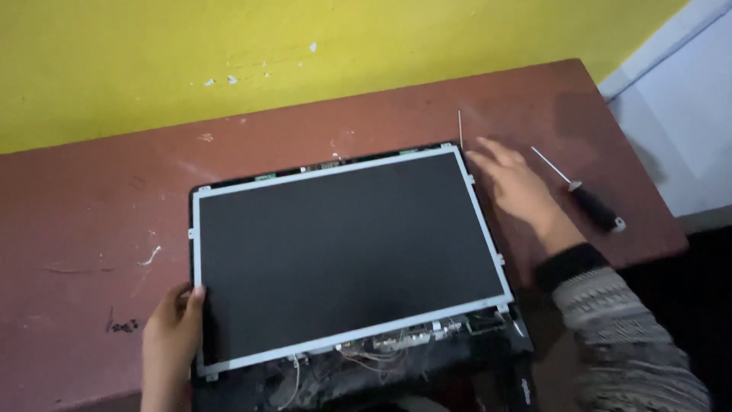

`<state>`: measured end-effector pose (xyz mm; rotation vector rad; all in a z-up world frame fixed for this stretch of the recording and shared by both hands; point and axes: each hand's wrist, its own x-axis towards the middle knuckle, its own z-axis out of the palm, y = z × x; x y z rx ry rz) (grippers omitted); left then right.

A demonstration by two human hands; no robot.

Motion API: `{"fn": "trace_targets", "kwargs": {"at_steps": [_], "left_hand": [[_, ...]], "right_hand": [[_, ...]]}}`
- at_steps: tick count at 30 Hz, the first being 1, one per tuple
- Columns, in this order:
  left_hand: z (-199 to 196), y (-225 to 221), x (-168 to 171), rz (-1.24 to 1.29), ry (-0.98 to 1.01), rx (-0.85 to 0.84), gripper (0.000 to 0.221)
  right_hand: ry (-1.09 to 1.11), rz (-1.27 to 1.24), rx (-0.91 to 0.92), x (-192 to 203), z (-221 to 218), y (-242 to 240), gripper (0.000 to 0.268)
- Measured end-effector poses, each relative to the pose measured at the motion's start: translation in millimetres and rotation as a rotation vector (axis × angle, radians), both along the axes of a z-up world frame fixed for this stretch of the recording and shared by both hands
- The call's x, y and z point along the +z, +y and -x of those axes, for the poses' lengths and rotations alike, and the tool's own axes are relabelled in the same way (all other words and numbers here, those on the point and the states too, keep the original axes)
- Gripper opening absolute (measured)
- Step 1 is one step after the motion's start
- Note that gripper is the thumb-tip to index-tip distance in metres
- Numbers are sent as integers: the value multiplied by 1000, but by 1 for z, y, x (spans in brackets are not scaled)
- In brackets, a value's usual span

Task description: Connecting a display ribbon cable and securing a screen panel to a device frame using a screwdriver.

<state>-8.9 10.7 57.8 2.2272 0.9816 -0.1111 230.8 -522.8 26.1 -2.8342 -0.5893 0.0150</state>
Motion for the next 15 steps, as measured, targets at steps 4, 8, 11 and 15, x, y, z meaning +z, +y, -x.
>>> {"fn": "trace_targets", "kwargs": {"at_steps": [4,8,11,15], "left_hand": [[68,53,-55,-160,-259,88,49],[132,49,-95,-21,-226,110,37],[145,6,-105,147,-327,94,50],[132,-25,-79,391,-447,117,51]], "right_hand": [[-65,49,154,-6,-45,24,100],[16,-80,220,-25,-56,12,89],[-73,-80,269,-59,-66,-20,80],[-175,382,262,-106,-89,-101,41]]}}
